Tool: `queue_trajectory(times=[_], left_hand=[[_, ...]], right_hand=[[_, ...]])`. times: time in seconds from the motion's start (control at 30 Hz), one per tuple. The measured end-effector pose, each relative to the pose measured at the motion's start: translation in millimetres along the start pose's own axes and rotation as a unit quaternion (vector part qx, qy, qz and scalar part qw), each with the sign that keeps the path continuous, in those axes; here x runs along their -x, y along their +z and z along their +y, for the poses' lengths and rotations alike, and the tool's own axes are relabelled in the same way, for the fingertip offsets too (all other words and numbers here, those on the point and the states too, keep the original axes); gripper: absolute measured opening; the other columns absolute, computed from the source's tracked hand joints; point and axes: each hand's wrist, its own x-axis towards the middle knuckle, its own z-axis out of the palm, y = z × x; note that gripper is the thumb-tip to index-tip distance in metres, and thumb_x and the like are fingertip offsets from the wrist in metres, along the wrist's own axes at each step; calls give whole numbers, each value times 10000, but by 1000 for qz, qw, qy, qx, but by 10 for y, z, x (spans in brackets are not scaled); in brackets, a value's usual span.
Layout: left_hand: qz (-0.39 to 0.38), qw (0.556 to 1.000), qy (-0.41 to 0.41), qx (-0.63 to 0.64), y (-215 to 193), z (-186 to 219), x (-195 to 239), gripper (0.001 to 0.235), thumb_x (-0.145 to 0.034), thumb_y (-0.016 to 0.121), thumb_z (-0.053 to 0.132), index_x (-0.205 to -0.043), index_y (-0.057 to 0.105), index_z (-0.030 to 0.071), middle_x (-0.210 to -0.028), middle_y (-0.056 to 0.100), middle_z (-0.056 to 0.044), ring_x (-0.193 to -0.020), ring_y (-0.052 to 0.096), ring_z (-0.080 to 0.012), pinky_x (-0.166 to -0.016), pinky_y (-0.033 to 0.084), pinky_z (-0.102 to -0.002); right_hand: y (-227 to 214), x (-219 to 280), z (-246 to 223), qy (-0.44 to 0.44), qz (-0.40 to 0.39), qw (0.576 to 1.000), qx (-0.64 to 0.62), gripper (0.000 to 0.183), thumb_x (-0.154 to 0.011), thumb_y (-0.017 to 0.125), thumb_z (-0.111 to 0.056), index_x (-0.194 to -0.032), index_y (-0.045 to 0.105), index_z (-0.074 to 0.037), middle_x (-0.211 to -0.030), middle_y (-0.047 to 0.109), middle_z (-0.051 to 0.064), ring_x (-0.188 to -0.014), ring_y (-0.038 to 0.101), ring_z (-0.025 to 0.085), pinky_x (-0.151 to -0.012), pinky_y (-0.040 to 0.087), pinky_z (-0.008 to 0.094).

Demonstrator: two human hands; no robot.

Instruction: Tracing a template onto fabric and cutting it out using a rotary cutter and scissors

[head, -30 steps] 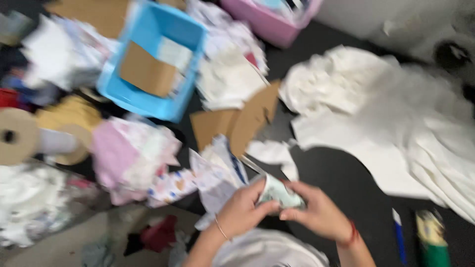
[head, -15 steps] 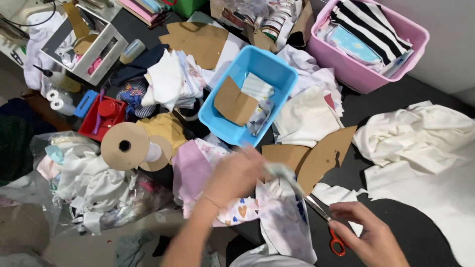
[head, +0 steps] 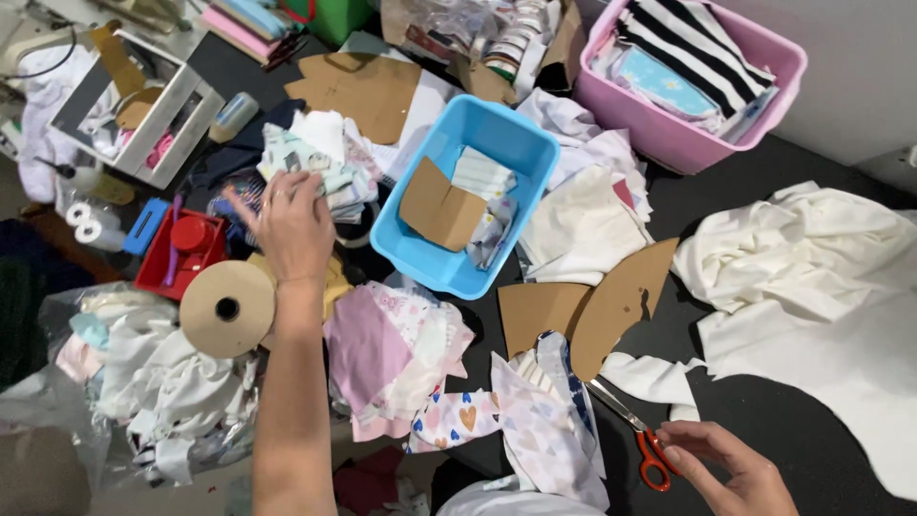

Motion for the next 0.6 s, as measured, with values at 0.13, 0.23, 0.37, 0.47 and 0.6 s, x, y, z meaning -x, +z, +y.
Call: queue_trajectory(times=[0.13, 0.23, 0.37, 0.47, 0.6], left_hand=[[-4, 999, -26, 29, -110, 94, 143, 306, -717, 566, -66, -942, 662, 117, -1016, 626, -14, -1099, 529, -291, -941, 41, -661], [-9, 1000, -20, 13, -154, 97, 119, 350, -669, 555, -70, -928, 670, 135, -1062, 612, -11, -1138, 498, -295, -949, 17, -654], [-43, 997, -45, -41, -78, 70, 253, 287, -739, 606, 15, -936, 674, 211, -1222, 554, -91, -1251, 379, -324, -912, -76, -665], [-35, 998, -56, 14, -405, 449, 120, 477, -809, 528, -47, -1274, 469, 36, -1284, 446, -201, -1201, 373, -382, -847, -85, -670], [-59, 995, -65, 38, -726, 1019, 199, 645, -755, 566, 68, -1353, 324, 43, -1254, 469, -202, -1160, 402, -356, -909, -25, -630]], right_hand=[[-83, 48, 87, 0, -30, 999, -27, 215, -677, 648, -79, -876, 695, -14, -814, 763, 76, -773, 699, 113, -749, 522, 213], [-85, 10, 104, 2, -29, 999, -25, 240, -669, 654, -73, -900, 684, -17, -840, 763, 79, -794, 699, 116, -762, 526, 216], [-117, 89, -111, 3, -47, 997, 56, 224, -669, 668, -153, -885, 707, -107, -883, 746, -37, -786, 705, 61, -758, 501, 186], [-152, 126, 7, 5, -58, 997, 43, 228, -659, 680, -160, -879, 715, -107, -864, 750, -34, -750, 679, 63, -764, 477, 186], [-269, 194, 97, -55, -20, 998, 25, 178, -697, 632, -184, -840, 714, -117, -880, 739, -41, -766, 684, 48, -760, 473, 189]])
